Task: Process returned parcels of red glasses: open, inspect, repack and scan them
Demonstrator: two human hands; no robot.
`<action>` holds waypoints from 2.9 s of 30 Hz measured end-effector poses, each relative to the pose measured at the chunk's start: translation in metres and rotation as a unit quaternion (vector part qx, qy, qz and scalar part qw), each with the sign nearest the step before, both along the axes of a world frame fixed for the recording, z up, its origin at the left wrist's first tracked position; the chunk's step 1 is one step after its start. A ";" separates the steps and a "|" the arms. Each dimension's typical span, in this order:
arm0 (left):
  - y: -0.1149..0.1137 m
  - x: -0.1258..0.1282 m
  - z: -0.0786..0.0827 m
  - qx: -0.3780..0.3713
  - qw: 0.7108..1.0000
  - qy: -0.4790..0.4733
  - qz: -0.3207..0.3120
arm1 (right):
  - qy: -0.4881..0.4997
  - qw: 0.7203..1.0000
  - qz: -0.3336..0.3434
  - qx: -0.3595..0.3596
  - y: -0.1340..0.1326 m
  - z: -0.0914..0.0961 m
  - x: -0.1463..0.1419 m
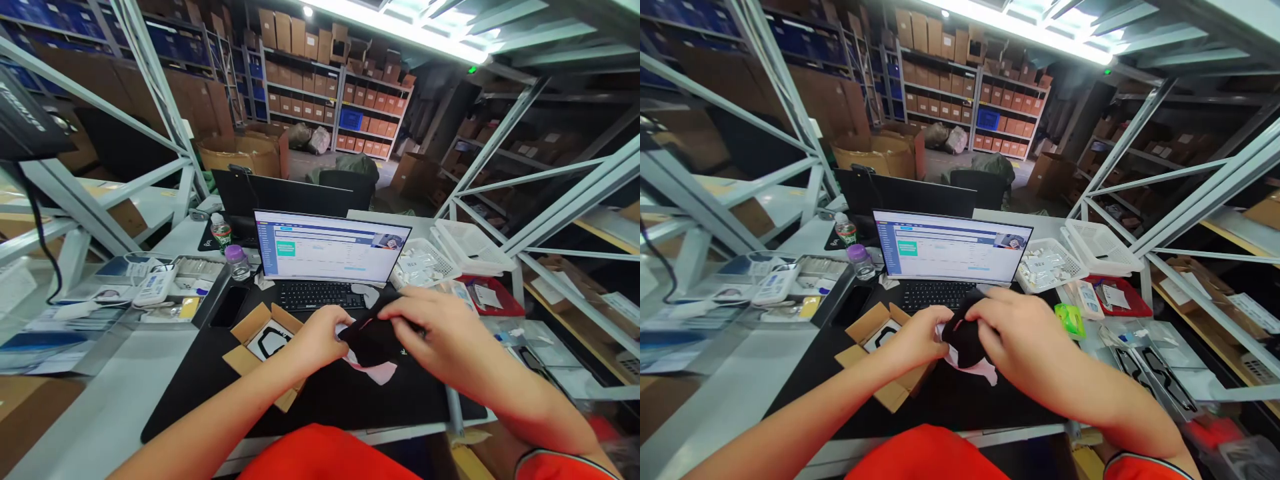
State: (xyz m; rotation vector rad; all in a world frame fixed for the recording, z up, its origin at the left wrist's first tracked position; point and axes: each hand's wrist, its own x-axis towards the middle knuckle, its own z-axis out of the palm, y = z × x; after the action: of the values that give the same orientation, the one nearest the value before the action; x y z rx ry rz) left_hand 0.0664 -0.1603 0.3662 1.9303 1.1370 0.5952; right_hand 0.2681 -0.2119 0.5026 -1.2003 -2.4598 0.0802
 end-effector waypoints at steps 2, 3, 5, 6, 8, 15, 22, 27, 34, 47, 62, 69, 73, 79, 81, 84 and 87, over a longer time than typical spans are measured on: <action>0.001 -0.001 -0.002 -0.002 1.000 0.014 0.013 | -0.023 0.999 0.017 -0.037 0.006 -0.015 -0.007; 0.002 -0.002 -0.005 -0.008 1.000 0.020 0.022 | -0.028 0.998 0.025 -0.054 0.009 -0.020 -0.007; 0.002 -0.003 -0.010 -0.019 0.999 0.033 0.036 | -0.020 0.997 0.033 -0.073 0.014 -0.023 -0.004; 0.003 -0.004 -0.013 -0.023 0.998 0.039 0.041 | -0.010 0.997 0.031 -0.075 0.015 -0.022 -0.001; 0.003 -0.005 -0.019 -0.024 0.998 0.046 0.045 | 0.010 0.997 0.020 -0.076 0.015 -0.016 0.006; 0.002 0.004 -0.022 -0.036 0.995 0.078 0.055 | 0.083 0.993 -0.056 -0.066 0.005 -0.009 0.012; 0.003 0.006 -0.020 -0.064 0.991 0.105 0.054 | 0.053 0.996 -0.027 -0.069 0.005 -0.015 0.013; 0.006 0.002 -0.026 -0.031 0.997 0.066 0.038 | 0.120 0.988 -0.101 -0.012 0.000 -0.013 0.015; 0.009 0.003 -0.036 0.017 1.000 0.024 0.001 | 0.011 0.993 0.050 -0.108 0.001 -0.049 -0.008; -0.003 0.007 -0.069 0.019 0.999 -0.032 0.009 | 0.128 0.961 0.034 -0.243 -0.007 -0.081 0.000; -0.034 0.023 -0.052 -0.067 0.998 0.015 0.016 | 0.059 0.983 -0.157 -0.070 -0.036 -0.176 -0.006; -0.040 0.017 -0.048 -0.032 0.999 -0.011 0.039 | 0.048 0.981 -0.171 -0.082 -0.033 -0.176 -0.005; -0.046 0.016 -0.049 -0.072 0.991 -0.080 0.079 | -0.015 0.956 -0.167 -0.240 -0.030 -0.171 -0.008; -0.039 -0.009 -0.059 -0.095 0.970 -0.220 0.051 | 0.046 0.957 -0.100 -0.267 -0.027 -0.144 0.016; -0.036 -0.014 -0.058 -0.084 0.978 -0.192 0.011 | 0.064 0.952 -0.086 -0.287 -0.028 -0.132 0.025; -0.038 -0.011 -0.056 -0.076 0.987 -0.140 -0.014 | 0.045 0.949 -0.083 -0.301 -0.031 -0.120 0.031; -0.046 0.000 -0.060 -0.080 0.986 -0.148 0.006 | -0.005 0.954 -0.176 -0.244 -0.033 -0.122 0.029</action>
State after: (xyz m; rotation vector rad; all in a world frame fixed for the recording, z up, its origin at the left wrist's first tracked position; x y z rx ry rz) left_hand 0.0663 -0.2064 0.3061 1.6366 0.9775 0.7461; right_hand 0.2968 -0.2450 0.3801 -1.8281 -2.2575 0.6084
